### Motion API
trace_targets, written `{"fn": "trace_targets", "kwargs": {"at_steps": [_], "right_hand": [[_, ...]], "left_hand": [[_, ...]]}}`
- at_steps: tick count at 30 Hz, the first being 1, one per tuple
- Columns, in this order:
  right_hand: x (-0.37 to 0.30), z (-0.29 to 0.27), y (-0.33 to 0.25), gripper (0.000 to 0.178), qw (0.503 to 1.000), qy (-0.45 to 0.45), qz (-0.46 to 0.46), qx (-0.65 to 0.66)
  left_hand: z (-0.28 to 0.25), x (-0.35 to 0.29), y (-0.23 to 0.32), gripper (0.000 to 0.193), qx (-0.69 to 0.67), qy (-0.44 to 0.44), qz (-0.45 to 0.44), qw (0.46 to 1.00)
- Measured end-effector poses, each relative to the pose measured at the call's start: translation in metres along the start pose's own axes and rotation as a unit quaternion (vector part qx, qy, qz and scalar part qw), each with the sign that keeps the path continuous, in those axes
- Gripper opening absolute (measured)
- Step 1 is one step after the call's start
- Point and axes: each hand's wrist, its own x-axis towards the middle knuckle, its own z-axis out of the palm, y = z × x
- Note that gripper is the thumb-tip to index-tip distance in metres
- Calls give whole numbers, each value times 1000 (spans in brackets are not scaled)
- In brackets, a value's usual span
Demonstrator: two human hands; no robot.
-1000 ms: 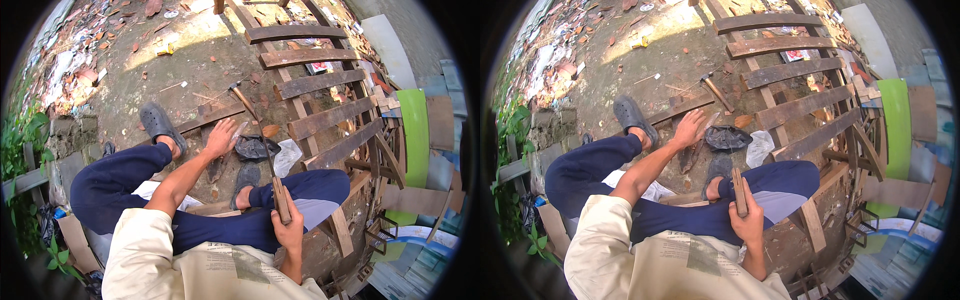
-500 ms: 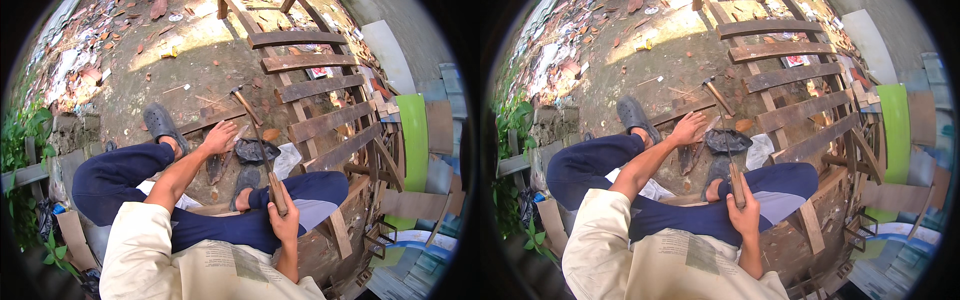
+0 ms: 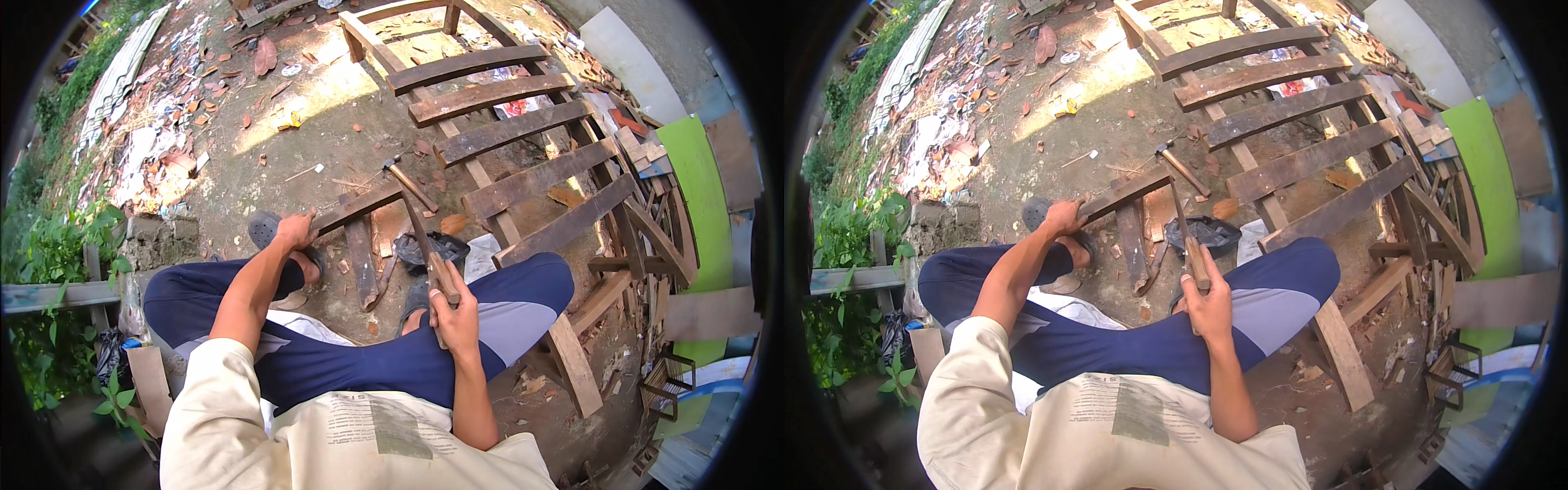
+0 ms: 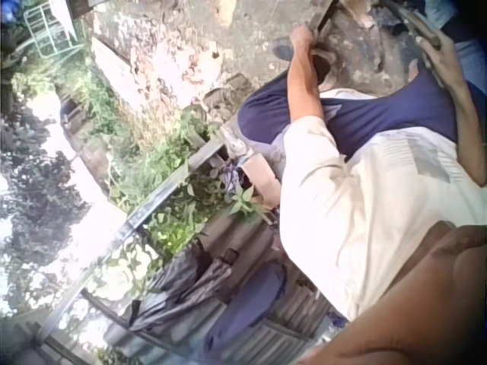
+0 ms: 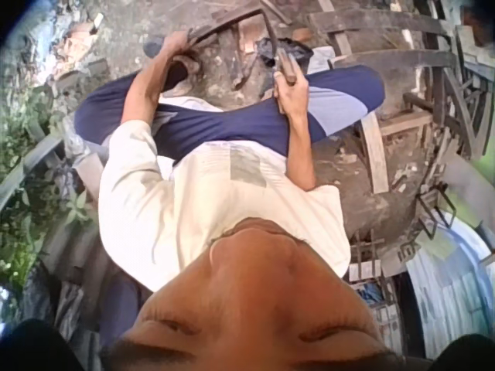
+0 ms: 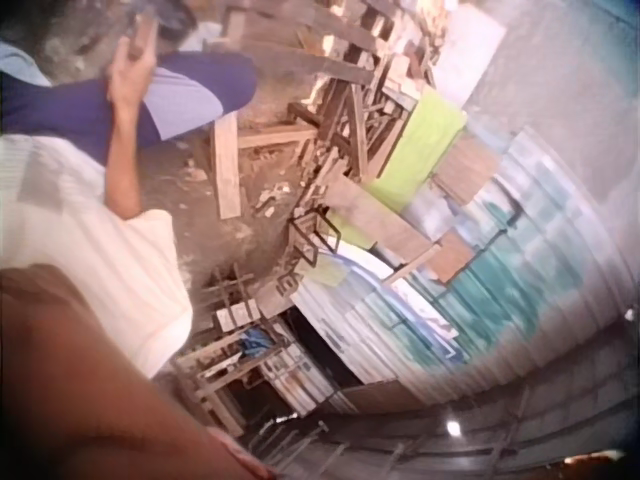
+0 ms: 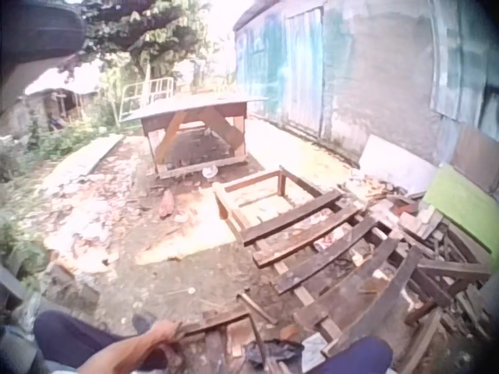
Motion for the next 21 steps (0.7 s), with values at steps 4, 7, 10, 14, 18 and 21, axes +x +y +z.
{"fn": "trace_targets", "kwargs": {"at_steps": [4,7,10,14,18,21], "right_hand": [[1,5,2,62,998,20,-25,-45],[2,1,11,62,996,48,-35,-71],[9,-2,25,62,988,69,-38,-133],[10,4,13,61,986,86,2,-141],[12,5,15,61,985,103,10,-138],[17,2,24,61,975,109,-29,-189]], "left_hand": [[-22,7,-9,49,-56,33,-38,997],[-25,18,0,46,-81,92,-52,991],[-21,28,20,52,-78,111,-63,989],[-20,35,49,63,-85,90,-45,991],[19,68,29,78,-102,17,-5,995],[31,92,25,91,-122,-63,1,991]]}}
